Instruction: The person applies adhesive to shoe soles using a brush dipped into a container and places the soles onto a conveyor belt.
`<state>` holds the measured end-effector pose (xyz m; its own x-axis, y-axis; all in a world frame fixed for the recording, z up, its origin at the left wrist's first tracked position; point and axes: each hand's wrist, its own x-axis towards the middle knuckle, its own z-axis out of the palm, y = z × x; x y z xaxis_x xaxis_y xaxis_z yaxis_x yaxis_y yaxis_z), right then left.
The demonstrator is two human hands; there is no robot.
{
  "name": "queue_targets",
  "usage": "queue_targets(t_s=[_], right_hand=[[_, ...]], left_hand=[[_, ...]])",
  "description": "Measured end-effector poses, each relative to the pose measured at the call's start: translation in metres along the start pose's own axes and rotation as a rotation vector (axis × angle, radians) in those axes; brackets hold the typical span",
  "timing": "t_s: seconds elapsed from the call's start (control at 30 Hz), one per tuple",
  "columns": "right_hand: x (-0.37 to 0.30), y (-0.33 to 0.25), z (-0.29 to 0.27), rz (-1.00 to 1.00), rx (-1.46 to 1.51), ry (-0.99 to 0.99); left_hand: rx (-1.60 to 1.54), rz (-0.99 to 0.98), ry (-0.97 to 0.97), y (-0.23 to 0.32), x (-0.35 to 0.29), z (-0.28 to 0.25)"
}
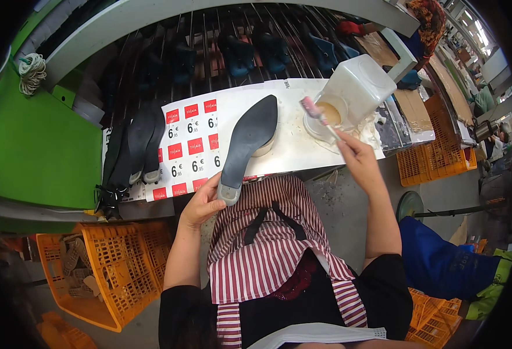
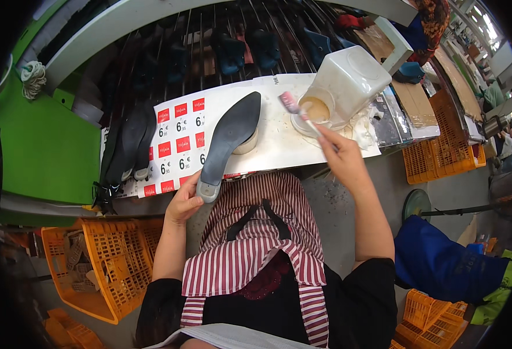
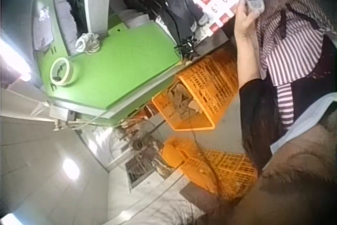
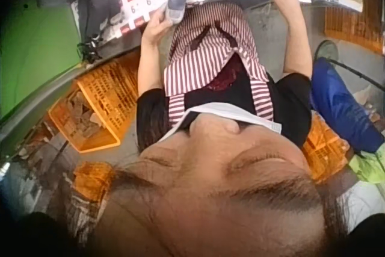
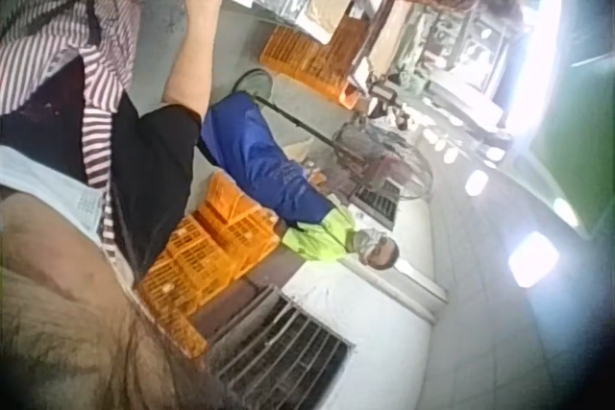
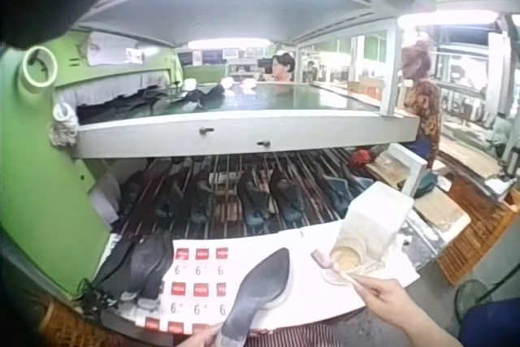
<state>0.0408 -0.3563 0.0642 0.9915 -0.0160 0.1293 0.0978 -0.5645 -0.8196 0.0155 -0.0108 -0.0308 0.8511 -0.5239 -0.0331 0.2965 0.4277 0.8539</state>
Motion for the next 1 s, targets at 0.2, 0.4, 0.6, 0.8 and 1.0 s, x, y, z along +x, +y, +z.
queue_targets(t_s=[0.2,0.4,0.6,0.8,1.0], right_hand=[[0.000,-0.021,0.044,-0.109,-0.035,-0.168],[0.009,-0.019,0.059,-0.252,-0.186,-0.260],[0.021,-0.010,0.060,-0.333,-0.196,-0.080],[0.024,-0.005,0.062,-0.455,-0.391,-0.121],[0.020,-0.024,0.060,-0.456,-0.306,-0.169]], left_hand=[[0.007,-0.016,0.007,0.006,-0.012,0.010],[0.025,0.005,0.052,0.008,-0.025,0.007],[-0.062,0.040,0.077,0.007,-0.021,0.000],[-0.066,0.033,0.100,0.011,-0.016,-0.002],[-0.057,0.056,0.039,0.017,-0.022,-0.006]])
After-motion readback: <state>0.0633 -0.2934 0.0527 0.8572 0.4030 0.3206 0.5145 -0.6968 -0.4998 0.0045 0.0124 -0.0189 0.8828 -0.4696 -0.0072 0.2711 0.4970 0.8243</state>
